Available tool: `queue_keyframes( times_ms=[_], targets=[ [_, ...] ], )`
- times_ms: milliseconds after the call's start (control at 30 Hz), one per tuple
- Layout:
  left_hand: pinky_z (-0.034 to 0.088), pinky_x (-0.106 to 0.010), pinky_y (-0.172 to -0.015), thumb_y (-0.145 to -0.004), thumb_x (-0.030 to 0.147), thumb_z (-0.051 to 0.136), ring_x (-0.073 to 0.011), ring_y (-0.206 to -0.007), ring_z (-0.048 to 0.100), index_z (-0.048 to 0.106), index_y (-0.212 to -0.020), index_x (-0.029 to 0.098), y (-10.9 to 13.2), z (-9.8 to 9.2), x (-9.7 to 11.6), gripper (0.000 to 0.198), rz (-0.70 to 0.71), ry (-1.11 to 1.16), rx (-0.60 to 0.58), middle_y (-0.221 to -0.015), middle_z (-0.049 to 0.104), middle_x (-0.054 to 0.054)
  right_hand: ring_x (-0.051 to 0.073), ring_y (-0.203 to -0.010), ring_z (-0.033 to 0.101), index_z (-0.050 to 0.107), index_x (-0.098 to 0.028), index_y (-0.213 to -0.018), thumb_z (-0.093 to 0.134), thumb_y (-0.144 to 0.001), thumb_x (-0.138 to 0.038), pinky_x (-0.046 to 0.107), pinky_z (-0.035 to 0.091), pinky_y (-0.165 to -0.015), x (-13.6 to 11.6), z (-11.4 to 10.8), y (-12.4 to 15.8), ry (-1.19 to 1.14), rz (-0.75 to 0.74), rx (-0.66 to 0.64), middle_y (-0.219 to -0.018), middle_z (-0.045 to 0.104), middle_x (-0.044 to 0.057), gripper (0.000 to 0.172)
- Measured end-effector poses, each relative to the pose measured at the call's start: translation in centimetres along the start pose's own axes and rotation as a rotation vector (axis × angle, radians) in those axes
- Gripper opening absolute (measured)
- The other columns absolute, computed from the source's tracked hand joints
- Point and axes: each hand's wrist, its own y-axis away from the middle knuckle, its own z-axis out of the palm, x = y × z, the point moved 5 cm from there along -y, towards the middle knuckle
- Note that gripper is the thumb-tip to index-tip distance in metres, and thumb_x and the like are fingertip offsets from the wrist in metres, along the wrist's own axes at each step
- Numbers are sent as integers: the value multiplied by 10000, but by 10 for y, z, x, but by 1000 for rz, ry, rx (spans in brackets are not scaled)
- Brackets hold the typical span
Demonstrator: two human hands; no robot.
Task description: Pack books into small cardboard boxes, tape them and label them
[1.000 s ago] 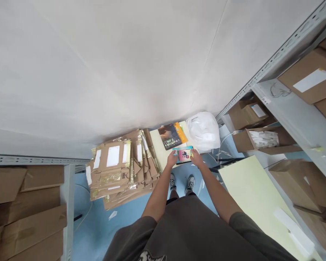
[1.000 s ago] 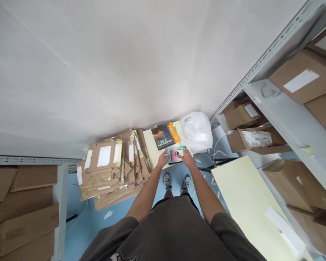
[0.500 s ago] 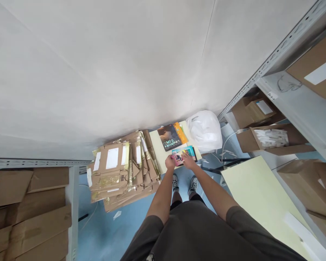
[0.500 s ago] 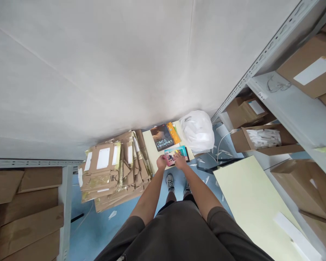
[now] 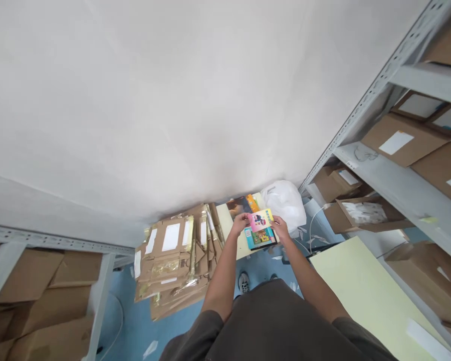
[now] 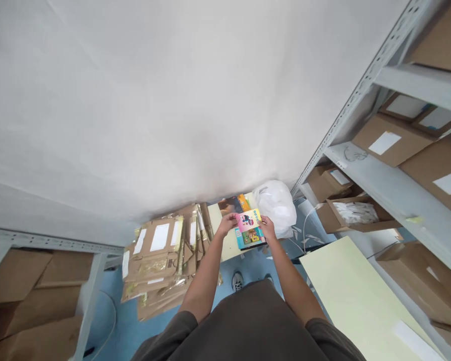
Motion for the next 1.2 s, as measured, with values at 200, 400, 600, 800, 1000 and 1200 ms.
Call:
queue_keyframes(
  times_ms=[200, 400, 600, 800, 1000, 1200],
  targets=[
    [603, -370, -811, -676, 475, 887, -202, -832, 718, 756, -988, 177, -7, 40, 60, 451, 138, -89, -128, -919, 767, -66, 241, -909, 730, 746, -215, -995, 856, -606, -514, 374, 609, -779, -65, -39, 11, -248, -68, 108, -977, 793, 62, 503],
    [616, -366, -827, -754, 457, 827, -205, -918, 719, 755, -1110, 200, 15, 114, 81, 445, 147, -223, -335, -1045, 768, -73, 229, -858, 730, 774, -218, -968, 899, -593, -493, 334, 586, -730, -89, -104, 47, -371, -110, 219, -954, 804, 56, 481],
    [637, -390, -874, -737, 440, 866, -228, -1002, 736, 725, -1054, 197, 58, 256, 53, 424, 97, -261, -605, -1146, 761, -85, 245, -862, 738, 760, -228, -979, 935, -609, -500, 371, 596, -764, -88, -233, 117, -554, -207, 422, -926, 801, 47, 491],
    [619, -439, -976, -758, 494, 858, -258, -1120, 736, 658, -1117, 210, 140, 439, -31, 499, 51, -187, -806, -1213, 750, -119, 259, -870, 745, 759, -224, -989, 931, -641, -466, 404, 594, -799, -55, -385, 226, -566, -221, 506, -933, 805, 51, 457],
    [595, -419, -990, -701, 455, 910, -253, -1095, 745, 686, -1141, 200, 212, 578, -105, 556, -38, -239, -989, -1199, 772, -129, 264, -916, 745, 744, -225, -991, 903, -672, -496, 386, 586, -792, -4, -508, 339, -622, -233, 732, -1022, 807, 62, 447],
    [588, -414, -976, -679, 428, 940, -242, -1038, 754, 714, -1133, 191, 257, 667, -148, 559, -112, -278, -1133, -1134, 792, -122, 277, -961, 744, 747, -227, -1049, 877, -698, -515, 373, 576, -795, 24, -572, 412, -669, -235, 895, -1075, 807, 70, 473]
  ],
)
